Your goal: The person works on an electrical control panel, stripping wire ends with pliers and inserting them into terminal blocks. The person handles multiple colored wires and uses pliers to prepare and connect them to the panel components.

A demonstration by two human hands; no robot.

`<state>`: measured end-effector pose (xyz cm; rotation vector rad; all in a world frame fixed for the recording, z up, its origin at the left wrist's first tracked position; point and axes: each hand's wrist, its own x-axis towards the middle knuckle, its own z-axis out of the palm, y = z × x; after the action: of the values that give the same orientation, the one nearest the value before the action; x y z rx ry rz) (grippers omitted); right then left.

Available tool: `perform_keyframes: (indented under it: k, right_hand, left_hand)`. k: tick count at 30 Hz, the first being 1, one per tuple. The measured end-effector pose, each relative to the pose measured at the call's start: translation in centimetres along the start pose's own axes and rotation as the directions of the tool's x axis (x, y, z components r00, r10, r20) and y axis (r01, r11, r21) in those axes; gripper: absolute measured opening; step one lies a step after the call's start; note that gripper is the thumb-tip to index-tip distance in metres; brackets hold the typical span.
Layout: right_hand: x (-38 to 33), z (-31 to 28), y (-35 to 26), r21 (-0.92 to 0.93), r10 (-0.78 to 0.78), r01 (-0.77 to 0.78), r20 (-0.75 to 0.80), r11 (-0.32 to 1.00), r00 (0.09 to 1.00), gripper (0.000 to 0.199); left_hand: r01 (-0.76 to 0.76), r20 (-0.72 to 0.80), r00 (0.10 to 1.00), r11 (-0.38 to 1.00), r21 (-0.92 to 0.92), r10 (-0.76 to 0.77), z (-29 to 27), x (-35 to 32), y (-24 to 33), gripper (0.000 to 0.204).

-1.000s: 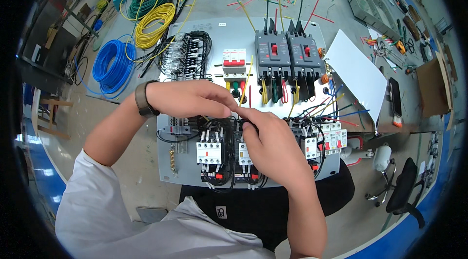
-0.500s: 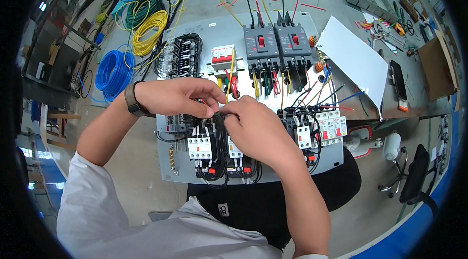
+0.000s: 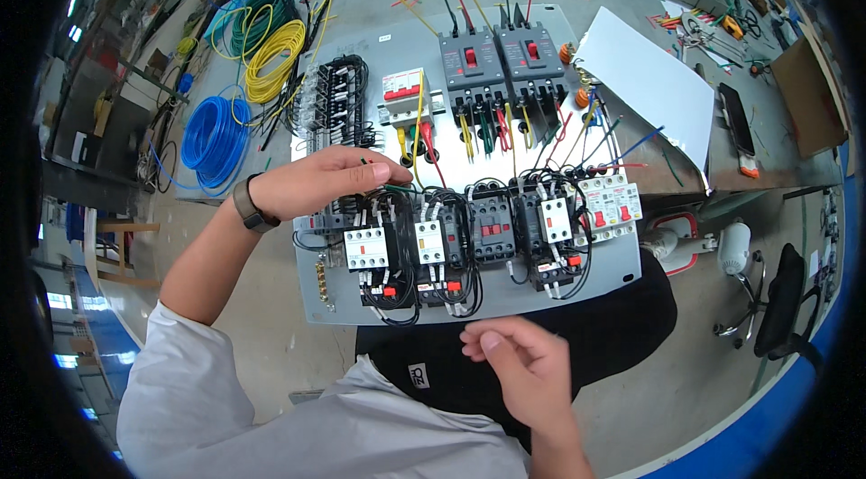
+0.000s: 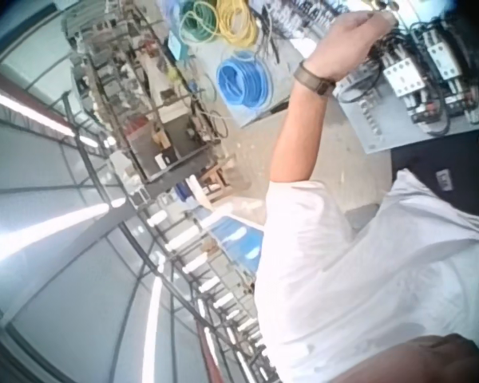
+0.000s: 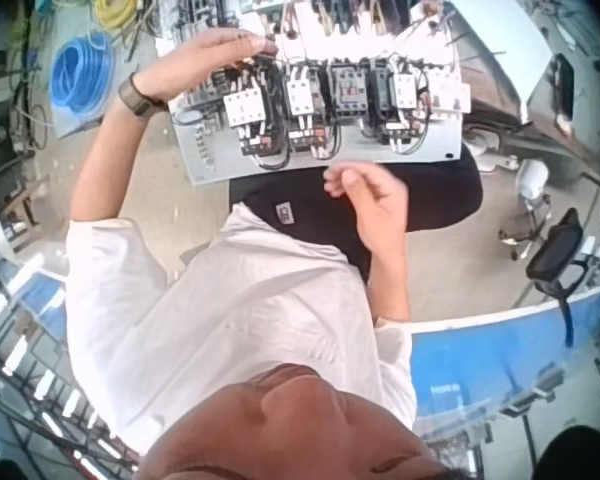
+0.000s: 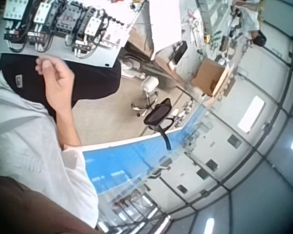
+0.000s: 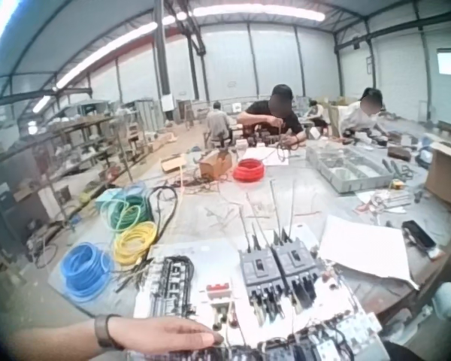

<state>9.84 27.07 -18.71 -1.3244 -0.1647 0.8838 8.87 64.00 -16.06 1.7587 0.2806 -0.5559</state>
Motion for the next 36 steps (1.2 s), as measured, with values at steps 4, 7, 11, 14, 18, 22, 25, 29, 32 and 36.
perform_keyframes:
  k: [4,7,11,14,18,22,25,29,32,36]
  right_hand:
    - [-2.3,1.3,6.6,0.344,0.319,-0.250,-0.159,0.905,0.935,0.050]
    - [-1.5,3.4,5.7,0.640,0.379,-0.212,-0.134,0.739,0.916,0.056]
    - [0.7,4.1,9.4,0.748,0.325,-0.146,-0.098,0.647,0.941,0.041]
    - [0.3,4.0,9.6,0.688,0.294,-0.141,-0.109,0.712,0.950,0.038]
    - [-0.8,5.0,7.0,0.655,0.332,-0.166,-0.137,0.737,0.933,0.033]
    - [-2.0,4.2,6.6,0.646,0.352,-0.169,-0.164,0.745,0.922,0.032]
    - [-2.0,4.2,5.2,0.637,0.387,-0.192,-0.181,0.746,0.904,0.031]
    - [-1.9,4.4,5.3,0.626,0.394,-0.186,-0.212,0.757,0.894,0.025]
    - [-2.1,4.4,6.2,0.617,0.398,-0.189,-0.220,0.764,0.891,0.019]
    - [-2.0,4.6,6.0,0.622,0.413,-0.172,-0.267,0.764,0.871,0.014]
  left_hand:
    - [-0.002,-0.079,0.997,1.000,-0.019,0.001,0.6,-0.2,0.9,0.049]
    - [0.016,-0.116,0.993,0.998,-0.053,-0.022,0.9,0.0,0.7,0.049]
    - [0.038,-0.117,0.992,0.991,-0.131,-0.053,0.3,-0.2,0.8,0.047]
    - [0.053,-0.108,0.992,0.989,-0.138,-0.068,0.4,0.1,1.4,0.047]
    - [0.090,-0.025,0.995,0.992,-0.085,-0.092,-0.2,-0.6,2.8,0.051]
    - [0.055,0.122,0.992,0.993,-0.107,-0.042,-0.9,0.2,3.4,0.050]
    - [0.042,0.181,0.983,0.994,-0.105,-0.023,-1.3,1.1,3.7,0.045]
    - [0.072,0.237,0.971,0.987,-0.146,-0.036,-1.6,1.7,3.7,0.040]
    - [0.054,0.247,0.969,0.989,-0.137,-0.018,-2.0,1.5,3.5,0.031]
    - [0.024,0.249,0.968,0.991,-0.130,0.009,-2.4,2.2,2.9,0.025]
